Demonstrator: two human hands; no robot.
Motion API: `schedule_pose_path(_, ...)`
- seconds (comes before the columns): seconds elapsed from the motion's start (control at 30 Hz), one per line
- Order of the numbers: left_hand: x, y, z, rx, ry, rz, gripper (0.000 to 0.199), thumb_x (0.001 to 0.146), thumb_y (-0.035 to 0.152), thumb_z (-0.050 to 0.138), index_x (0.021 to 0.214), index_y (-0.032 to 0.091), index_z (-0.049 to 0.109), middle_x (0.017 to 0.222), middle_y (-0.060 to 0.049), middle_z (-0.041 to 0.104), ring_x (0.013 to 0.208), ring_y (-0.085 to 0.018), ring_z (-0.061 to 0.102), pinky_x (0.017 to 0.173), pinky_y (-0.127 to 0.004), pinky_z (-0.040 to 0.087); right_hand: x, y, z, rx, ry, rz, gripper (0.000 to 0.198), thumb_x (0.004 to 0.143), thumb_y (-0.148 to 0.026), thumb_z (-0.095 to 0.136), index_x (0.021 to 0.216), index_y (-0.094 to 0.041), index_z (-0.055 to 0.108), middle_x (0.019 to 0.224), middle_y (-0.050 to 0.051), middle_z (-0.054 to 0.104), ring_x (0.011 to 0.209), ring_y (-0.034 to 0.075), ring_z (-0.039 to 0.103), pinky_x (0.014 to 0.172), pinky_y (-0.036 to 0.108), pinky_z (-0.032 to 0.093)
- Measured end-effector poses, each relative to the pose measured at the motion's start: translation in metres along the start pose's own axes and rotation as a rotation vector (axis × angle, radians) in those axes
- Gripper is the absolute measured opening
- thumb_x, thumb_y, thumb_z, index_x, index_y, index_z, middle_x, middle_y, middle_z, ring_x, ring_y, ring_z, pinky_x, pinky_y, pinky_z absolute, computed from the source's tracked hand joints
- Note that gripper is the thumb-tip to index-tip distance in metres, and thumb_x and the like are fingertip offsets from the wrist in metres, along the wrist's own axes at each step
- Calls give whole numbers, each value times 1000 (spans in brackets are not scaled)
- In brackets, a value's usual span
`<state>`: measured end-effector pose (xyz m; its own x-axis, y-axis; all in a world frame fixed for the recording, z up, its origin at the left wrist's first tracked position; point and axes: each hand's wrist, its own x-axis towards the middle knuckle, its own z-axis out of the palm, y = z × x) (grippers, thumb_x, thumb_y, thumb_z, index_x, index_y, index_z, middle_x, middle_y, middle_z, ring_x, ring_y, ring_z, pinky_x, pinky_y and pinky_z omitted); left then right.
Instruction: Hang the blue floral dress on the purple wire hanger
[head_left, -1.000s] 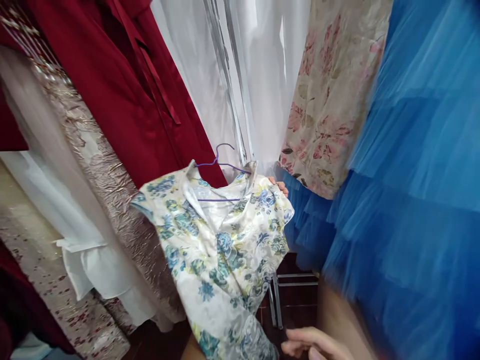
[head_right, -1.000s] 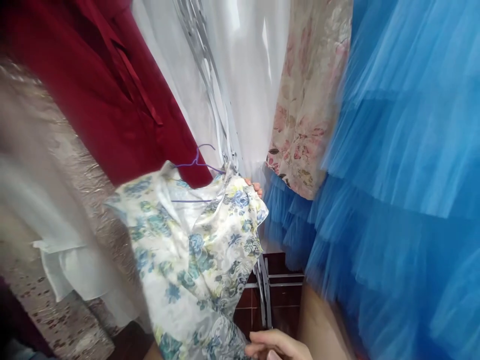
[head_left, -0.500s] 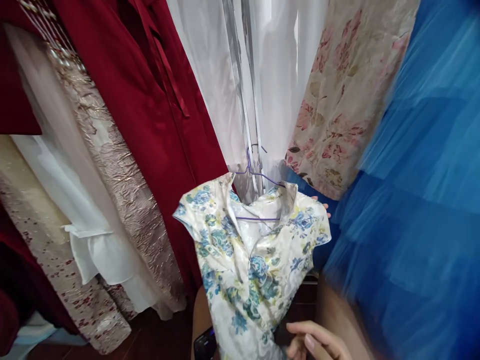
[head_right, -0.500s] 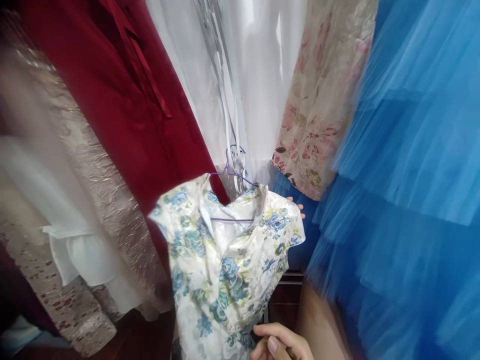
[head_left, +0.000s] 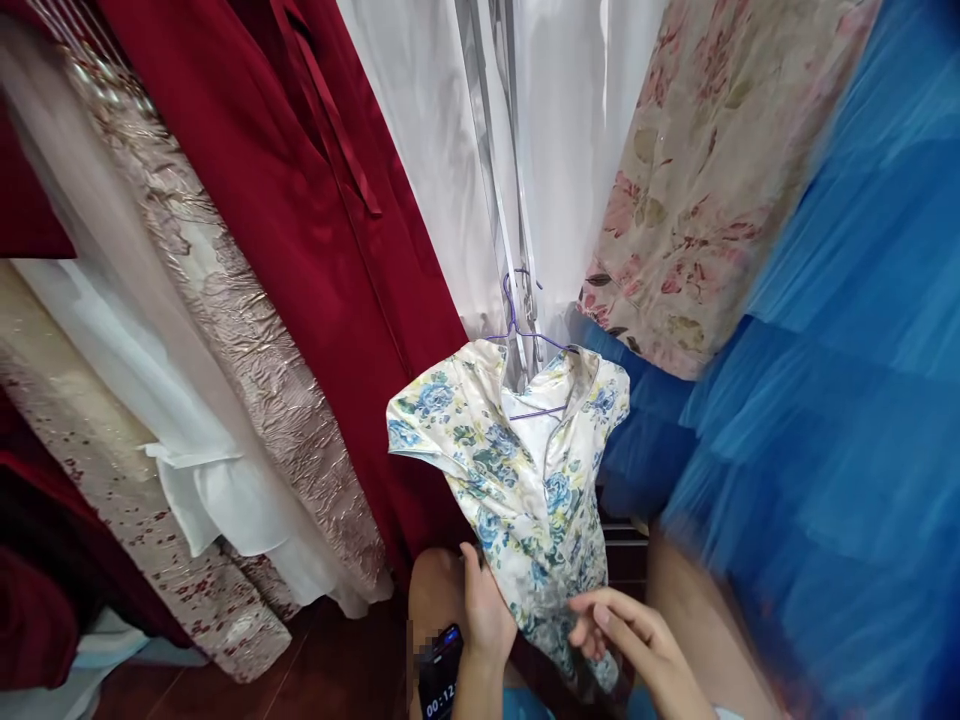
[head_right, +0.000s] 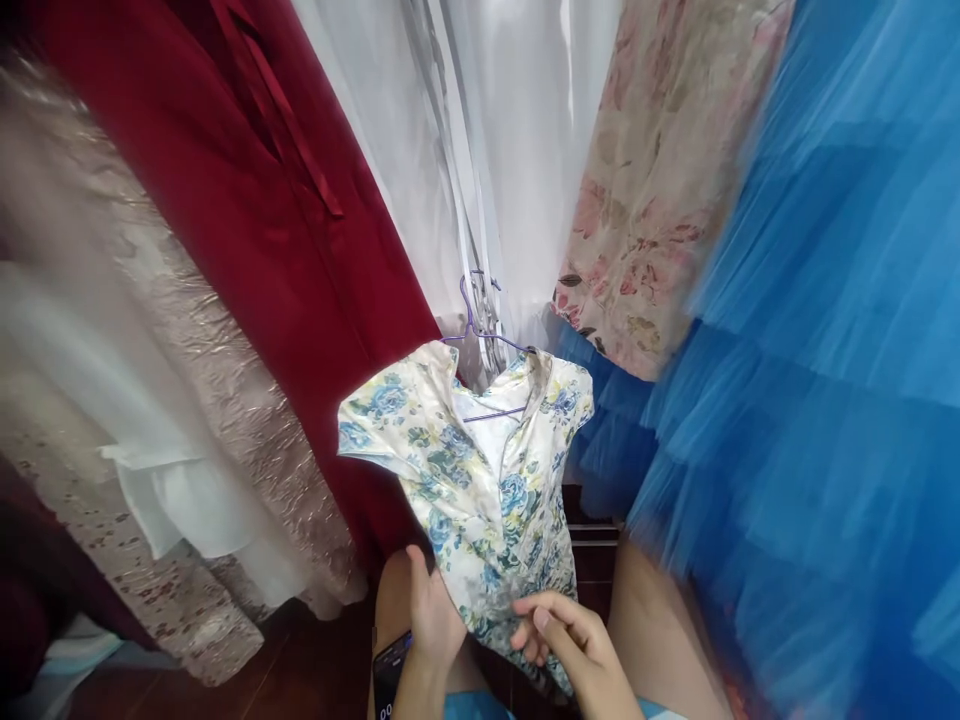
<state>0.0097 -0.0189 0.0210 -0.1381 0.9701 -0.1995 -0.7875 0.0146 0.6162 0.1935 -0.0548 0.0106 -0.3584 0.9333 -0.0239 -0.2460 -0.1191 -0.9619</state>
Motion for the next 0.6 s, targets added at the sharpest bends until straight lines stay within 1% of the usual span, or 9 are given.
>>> schedule_pose_path(0.03, -1, -2, -3, 31, 40, 7, 65, 76, 61, 70, 123, 16, 64, 128, -16, 63, 126, -33, 53, 107, -46, 42, 1, 0, 1, -5, 0, -7, 41, 92, -52, 56, 103, -17, 74, 83, 10, 74, 71, 20, 60, 68, 32, 45)
schedule_pose_path(0.1, -1, -8, -8, 146, 133, 23, 65, 67, 46, 83, 123, 18, 64, 125, -13, 66, 127, -32, 53, 111, -43, 38, 4, -4, 5, -23, 13, -23, 39, 92, -50, 57, 104, -17, 72, 83, 10, 73, 71, 19, 58, 68, 32, 44)
schedule_pose_path(0.17, 0, -13, -8, 256, 185, 33, 62, 67, 33, 86, 124, 20, 64, 123, -10, 67, 125, -29, 57, 112, -42, 37, 10, -14, 8, -53, 57, -53, 35, 92, -48, 59, 102, -17, 70, 80, 8, 71, 70, 18, 57, 67, 31, 43)
schedule_pose_path(0.27, 1, -20, -5, 286, 128, 25, 53, 75, 34, 81, 123, 20, 64, 123, -9, 68, 122, -27, 59, 109, -41, 41, 25, -37, 10, -114, 179, -143, 31, 90, -47, 61, 98, -17, 65, 71, 2, 60, 68, 17, 52, 63, 28, 39)
schedule_pose_path(0.37, -1, -24, -1, 254, 68, 5, 52, 76, 34, 80, 123, 20, 64, 124, -9, 68, 122, -27, 59, 107, -40, 44, 45, -55, 11, -181, 274, -238, 30, 88, -46, 65, 98, -19, 59, 65, -4, 48, 62, 14, 44, 59, 26, 35)
schedule_pose_path(0.43, -2, -23, -1, 264, 52, -1, 52, 76, 34, 80, 123, 21, 64, 125, -9, 67, 123, -27, 58, 107, -40, 43, 58, -61, 12, -233, 291, -258, 30, 87, -46, 67, 95, -19, 57, 61, -6, 41, 57, 12, 38, 55, 25, 31)
schedule_pose_path(0.5, -2, -20, -4, 301, 42, -1, 54, 76, 36, 80, 124, 20, 63, 126, -9, 67, 123, -28, 58, 109, -41, 42, 68, -61, 13, -291, 283, -242, 31, 86, -47, 67, 88, -19, 55, 56, -8, 36, 52, 11, 33, 51, 24, 27)
schedule_pose_path(0.6, -2, -13, -8, 355, 31, 3, 57, 75, 37, 80, 127, 20, 63, 126, -11, 66, 124, -30, 57, 109, -45, 41, 75, -57, 17, -359, 252, -217, 33, 86, -48, 66, 77, -19, 52, 53, -9, 34, 50, 10, 30, 49, 24, 24)
